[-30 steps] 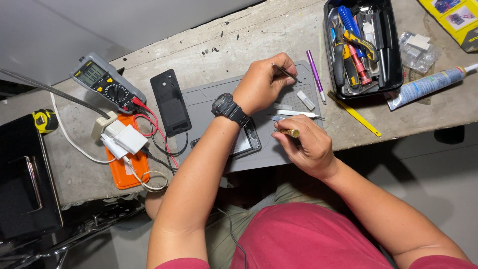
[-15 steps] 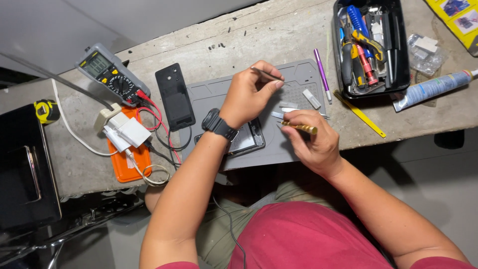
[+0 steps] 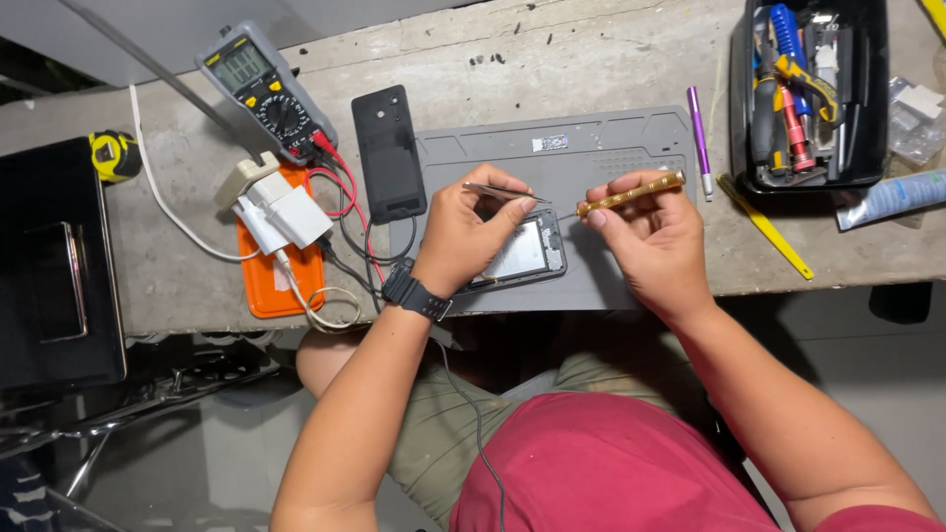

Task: Disassembling and repairing the internal components of a smartphone using precision tools like tweezers and a screwdriver.

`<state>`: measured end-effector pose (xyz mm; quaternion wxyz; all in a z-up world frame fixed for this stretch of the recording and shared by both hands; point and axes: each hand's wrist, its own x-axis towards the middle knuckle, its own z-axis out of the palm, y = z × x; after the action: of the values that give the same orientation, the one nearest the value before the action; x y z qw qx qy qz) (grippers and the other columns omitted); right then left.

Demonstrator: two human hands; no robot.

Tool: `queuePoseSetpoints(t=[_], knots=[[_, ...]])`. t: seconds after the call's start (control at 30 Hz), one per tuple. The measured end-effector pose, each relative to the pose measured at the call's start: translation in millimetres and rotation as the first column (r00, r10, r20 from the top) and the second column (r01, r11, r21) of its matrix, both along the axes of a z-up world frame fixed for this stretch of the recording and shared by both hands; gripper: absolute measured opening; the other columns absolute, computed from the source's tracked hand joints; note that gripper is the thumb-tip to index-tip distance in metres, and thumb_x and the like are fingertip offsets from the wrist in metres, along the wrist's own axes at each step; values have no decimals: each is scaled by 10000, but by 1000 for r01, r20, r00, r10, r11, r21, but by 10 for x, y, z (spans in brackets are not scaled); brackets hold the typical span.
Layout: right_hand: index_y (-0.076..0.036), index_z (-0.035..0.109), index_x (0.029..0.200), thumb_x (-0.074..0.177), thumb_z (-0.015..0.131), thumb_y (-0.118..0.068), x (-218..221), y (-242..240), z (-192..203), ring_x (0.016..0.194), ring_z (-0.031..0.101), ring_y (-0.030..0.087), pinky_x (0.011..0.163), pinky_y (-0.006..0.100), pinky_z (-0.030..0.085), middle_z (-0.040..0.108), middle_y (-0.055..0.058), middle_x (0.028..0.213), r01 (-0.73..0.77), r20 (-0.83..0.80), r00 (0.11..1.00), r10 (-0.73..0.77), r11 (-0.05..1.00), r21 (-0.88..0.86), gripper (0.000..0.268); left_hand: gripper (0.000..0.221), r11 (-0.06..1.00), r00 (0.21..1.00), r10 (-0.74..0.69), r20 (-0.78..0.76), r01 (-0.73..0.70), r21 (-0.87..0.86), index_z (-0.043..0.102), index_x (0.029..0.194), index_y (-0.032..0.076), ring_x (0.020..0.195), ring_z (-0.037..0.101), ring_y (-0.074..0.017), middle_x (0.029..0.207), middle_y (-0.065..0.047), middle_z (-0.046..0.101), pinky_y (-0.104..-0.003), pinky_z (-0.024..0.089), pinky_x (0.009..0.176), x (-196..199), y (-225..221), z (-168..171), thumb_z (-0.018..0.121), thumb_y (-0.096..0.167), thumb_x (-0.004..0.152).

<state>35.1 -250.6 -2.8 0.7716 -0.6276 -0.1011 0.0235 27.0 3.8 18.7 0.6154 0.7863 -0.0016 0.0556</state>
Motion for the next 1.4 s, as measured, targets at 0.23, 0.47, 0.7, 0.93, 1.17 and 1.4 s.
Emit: queuePoseSetpoints(t=[0.23,0.47,0.7,0.93,1.17,1.4], knots=[[39,466,1331,1168,685,69,21,145,15,1099,845,327,943,399,746,782,283,1239,34,117,993,-26,997,-67,275,130,1000,1000,-13,-20,13,13,867,1087,107,908,855,-170,970,-110,904,-310,694,836,-124,37,-51,920,100,969],[69,515,1309,1147,731,72,19,146,-37,1057,859,342,921,408,749,804,307,1194,49,150,988,-27,988,-145,270,129,1000,1000,-12,4,12,0,863,1053,96,938,880,-210,955,-124,904,-324,701,848,-124,37,-48,921,72,941],[53,523,1314,1150,730,64,3,172,15,1067,856,306,939,372,739,811,286,1212,53,133,991,-32,986,-156,263,137,1000,1000,-21,15,21,-7,861,1054,97,970,881,-203,970,-118,907,-312,702,873,-124,40,-62,922,74,934],[58,542,1313,1141,750,63,15,153,-34,1048,853,281,933,362,736,817,282,1205,59,137,990,-35,983,-172,271,139,1000,1000,-21,11,21,-17,861,1053,95,969,877,-189,971,-120,908,-305,699,875,-119,29,-56,925,73,932],[54,545,1316,1145,747,53,2,152,-45,1062,849,287,945,379,730,814,286,1206,53,132,991,-31,985,-167,264,145,1000,1000,-19,9,19,-18,863,1059,105,956,875,-186,968,-118,906,-307,701,866,-109,21,-85,927,72,932],[54,556,1320,1145,759,45,2,148,-54,1054,846,274,953,383,723,814,280,1206,58,139,990,-34,983,-176,268,138,1000,1000,-18,15,18,-7,862,1053,105,941,882,-214,953,-126,904,-319,705,854,-92,17,-35,923,72,933]])
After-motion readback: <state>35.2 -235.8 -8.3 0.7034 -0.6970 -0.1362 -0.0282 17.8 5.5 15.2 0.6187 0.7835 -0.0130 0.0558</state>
